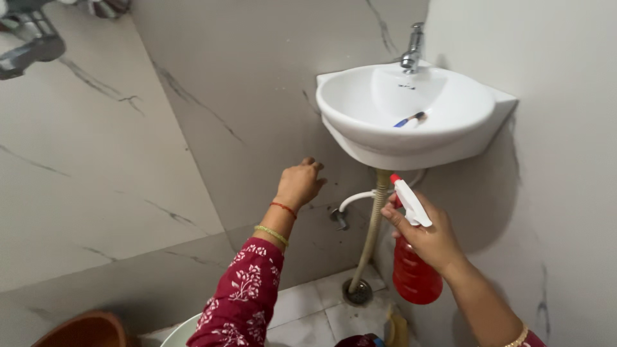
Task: The person cleans a small corner sink by spraying liquid from a red bottle and scrubbing around the tap and drain with a toothbrush. They then wipe the interior basin and exterior surfaces of the sink with their hands, including reaching down to clean the drain pipe underneath.
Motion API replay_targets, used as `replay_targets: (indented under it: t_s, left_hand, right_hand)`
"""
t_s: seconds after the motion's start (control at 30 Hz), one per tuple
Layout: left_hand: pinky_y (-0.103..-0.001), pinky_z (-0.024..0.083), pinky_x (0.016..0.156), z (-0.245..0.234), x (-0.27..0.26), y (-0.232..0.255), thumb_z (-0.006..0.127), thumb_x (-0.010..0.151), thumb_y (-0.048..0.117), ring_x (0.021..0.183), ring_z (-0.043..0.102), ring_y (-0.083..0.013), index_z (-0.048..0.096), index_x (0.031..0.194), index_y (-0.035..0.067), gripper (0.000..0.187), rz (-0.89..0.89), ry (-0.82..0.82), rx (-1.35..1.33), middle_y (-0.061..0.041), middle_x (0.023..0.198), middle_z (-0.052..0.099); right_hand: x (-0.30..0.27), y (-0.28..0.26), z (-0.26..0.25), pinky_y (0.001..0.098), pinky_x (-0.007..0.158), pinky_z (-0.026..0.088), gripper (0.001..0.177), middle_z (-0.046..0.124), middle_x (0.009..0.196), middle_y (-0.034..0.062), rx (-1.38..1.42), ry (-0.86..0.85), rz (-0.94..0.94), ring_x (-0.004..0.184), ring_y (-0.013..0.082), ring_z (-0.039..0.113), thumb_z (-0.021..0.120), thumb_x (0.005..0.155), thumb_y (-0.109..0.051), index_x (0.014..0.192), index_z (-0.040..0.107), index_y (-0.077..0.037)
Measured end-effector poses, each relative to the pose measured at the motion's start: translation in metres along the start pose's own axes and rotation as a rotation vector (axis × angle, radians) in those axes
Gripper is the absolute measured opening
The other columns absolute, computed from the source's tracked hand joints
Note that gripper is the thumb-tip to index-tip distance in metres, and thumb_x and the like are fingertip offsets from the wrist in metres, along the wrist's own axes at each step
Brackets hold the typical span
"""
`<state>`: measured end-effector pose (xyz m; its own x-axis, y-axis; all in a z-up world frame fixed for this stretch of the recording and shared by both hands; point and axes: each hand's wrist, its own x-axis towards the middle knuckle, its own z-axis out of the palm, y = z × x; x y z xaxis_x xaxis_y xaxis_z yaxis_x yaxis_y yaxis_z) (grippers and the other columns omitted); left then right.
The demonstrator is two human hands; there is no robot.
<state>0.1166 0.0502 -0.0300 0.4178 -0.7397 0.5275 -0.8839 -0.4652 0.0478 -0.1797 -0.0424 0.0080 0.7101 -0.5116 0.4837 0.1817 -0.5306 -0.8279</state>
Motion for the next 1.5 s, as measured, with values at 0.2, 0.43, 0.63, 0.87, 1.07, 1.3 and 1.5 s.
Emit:
replay_targets:
  t_s: [0.2, 0.43, 0.63, 0.87, 1.07, 1.3, 1.5]
  left_hand:
    - [-0.040, 0.061, 0.079, -0.033, -0.045, 0.036, 0.054, 0.103, 0.046, 0.100, 0.078, -0.0227, 0.075, 0.120, 0.006, 0.048, -0.191, -0.180, -1.090, -0.016, 0.117, 0.080]
    - [-0.046, 0.039, 0.118, -0.033, -0.106, 0.057, 0.061, 0.091, 0.015, 0.147, 0.045, -0.0321, 0.028, 0.164, 0.002, 0.081, 0.382, 0.047, -1.461, -0.020, 0.156, 0.048]
    - [-0.038, 0.057, 0.092, -0.013, -0.103, 0.058, 0.073, 0.087, 0.021, 0.110, 0.068, -0.0254, 0.036, 0.159, 0.007, 0.082, -0.150, 0.214, -1.097, -0.015, 0.122, 0.070]
    - [-0.040, 0.059, 0.076, -0.054, -0.100, 0.025, 0.070, 0.090, 0.042, 0.079, 0.072, -0.0296, 0.063, 0.135, 0.007, 0.057, -0.320, 0.169, -1.312, -0.023, 0.090, 0.071]
    - [-0.038, 0.056, 0.086, -0.067, -0.075, 0.012, 0.065, 0.099, 0.046, 0.102, 0.071, -0.0256, 0.067, 0.128, 0.007, 0.049, 0.003, 0.227, -1.105, -0.014, 0.110, 0.073]
    - [-0.034, 0.056, 0.068, -0.082, -0.062, 0.029, 0.070, 0.093, 0.043, 0.075, 0.071, -0.0209, 0.073, 0.113, 0.005, 0.044, -0.089, 0.211, -1.397, -0.010, 0.083, 0.074]
    - [-0.032, 0.054, 0.061, -0.079, -0.067, 0.049, 0.069, 0.092, 0.047, 0.064, 0.071, -0.0166, 0.075, 0.104, 0.008, 0.041, -0.216, 0.371, -1.281, -0.005, 0.069, 0.071]
  right_hand:
    - [0.010, 0.007, 0.045, 0.0283, 0.058, 0.057, 0.036, 0.076, 0.083, 0.0110, -0.183, 0.095, 0.098, 0.066, 0.0164, 0.076, 0.078, 0.088, -0.036, 0.104, 0.067, -0.006]
    - [0.033, 0.010, 0.087, 0.0493, 0.080, 0.057, 0.070, 0.065, 0.124, 0.0175, -0.507, 0.017, -0.103, 0.108, 0.0365, 0.068, 0.056, 0.091, -0.063, 0.131, 0.053, -0.006]
    - [0.042, -0.021, 0.109, 0.0517, 0.097, 0.050, 0.087, 0.053, 0.136, 0.0211, -0.807, -0.265, -0.219, 0.122, 0.0395, 0.058, 0.064, 0.083, -0.069, 0.132, 0.051, 0.001]
    - [0.065, -0.073, 0.056, 0.0523, 0.118, 0.029, 0.051, 0.063, 0.134, 0.0112, -1.138, 0.256, -0.765, 0.133, 0.0291, 0.056, 0.073, 0.084, -0.045, 0.123, 0.067, -0.012]
    - [0.088, -0.077, 0.051, 0.0406, 0.096, 0.038, 0.035, 0.068, 0.100, 0.0018, -1.206, 0.422, -0.655, 0.094, 0.0212, 0.061, 0.076, 0.094, -0.039, 0.120, 0.074, -0.016]
    - [0.088, -0.068, 0.061, 0.0391, 0.092, 0.037, 0.029, 0.067, 0.094, -0.0002, -1.220, 0.528, -0.678, 0.089, 0.0208, 0.058, 0.077, 0.093, -0.038, 0.112, 0.074, -0.018]
    - [0.089, -0.069, 0.063, 0.0399, 0.092, 0.036, 0.029, 0.066, 0.094, -0.0005, -1.194, 0.537, -0.651, 0.089, 0.0215, 0.058, 0.077, 0.092, -0.039, 0.111, 0.074, -0.017]
